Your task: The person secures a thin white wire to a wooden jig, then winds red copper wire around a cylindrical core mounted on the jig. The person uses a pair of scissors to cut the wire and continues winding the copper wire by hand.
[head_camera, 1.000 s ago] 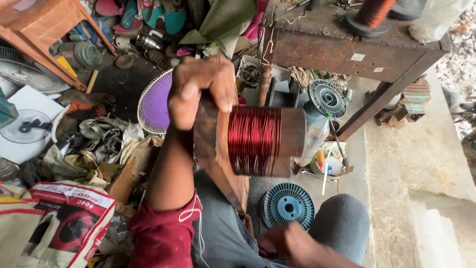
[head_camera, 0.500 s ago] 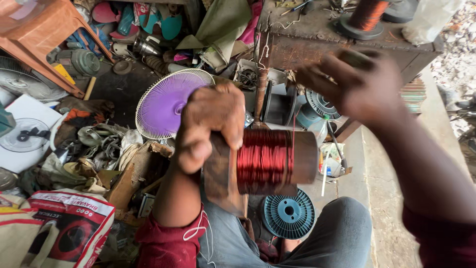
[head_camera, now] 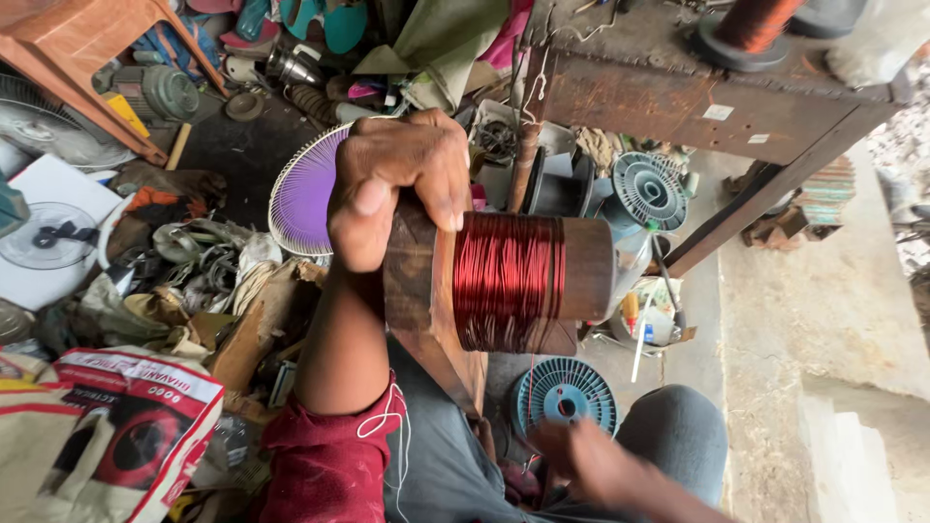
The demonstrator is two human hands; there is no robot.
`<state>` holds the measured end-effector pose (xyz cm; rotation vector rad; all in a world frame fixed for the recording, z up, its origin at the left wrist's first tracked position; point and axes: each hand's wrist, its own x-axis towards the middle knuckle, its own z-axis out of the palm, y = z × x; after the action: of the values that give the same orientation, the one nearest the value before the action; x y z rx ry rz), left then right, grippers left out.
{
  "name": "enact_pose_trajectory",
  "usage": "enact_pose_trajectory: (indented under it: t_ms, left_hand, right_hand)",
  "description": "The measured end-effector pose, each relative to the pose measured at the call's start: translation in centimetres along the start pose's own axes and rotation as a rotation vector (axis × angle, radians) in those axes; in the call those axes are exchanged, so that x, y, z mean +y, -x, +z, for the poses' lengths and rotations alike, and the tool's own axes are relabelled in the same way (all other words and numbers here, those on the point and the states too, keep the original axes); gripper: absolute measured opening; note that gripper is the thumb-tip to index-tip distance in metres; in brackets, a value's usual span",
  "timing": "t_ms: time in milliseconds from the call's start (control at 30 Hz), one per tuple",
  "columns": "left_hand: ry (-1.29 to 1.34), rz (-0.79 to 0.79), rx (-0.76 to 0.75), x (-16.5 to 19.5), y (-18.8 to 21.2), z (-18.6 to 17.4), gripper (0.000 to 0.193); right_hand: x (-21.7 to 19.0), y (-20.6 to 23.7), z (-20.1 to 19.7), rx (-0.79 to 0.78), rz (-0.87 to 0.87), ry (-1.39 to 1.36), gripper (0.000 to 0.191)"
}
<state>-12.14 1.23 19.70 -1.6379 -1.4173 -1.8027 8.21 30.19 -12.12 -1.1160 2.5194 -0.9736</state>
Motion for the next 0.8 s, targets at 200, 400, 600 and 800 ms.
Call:
enact_pose_trajectory:
  t_ms: [200, 400, 600, 800]
  left_hand:
    - [0.035, 0.025, -0.009, -1.5, -0.2, 0.5, 0.072]
    - [-0.106, 0.026, -0.082, 0.7, -0.2, 2.4, 0.066]
    - [-0.045, 0.016, -0.12, 3.5, 0.6, 3.5, 0.066]
    - [0.017, 0.059, -0.081, 1.5, 0.8, -0.1, 0.071]
  right_hand:
    - [-13.2, 2.6, -15.7, -0.058, -0.321, 0.187, 0.038]
    - [-14.4, -6.6, -29.3, 0.408, -0.549, 1.288, 0.023]
    - [2.7, -13.3, -29.2, 0.4, 0.365, 0.994, 0.023]
    - [10.7, -7.9, -0.3, 0.105, 0.509, 0.454, 0.022]
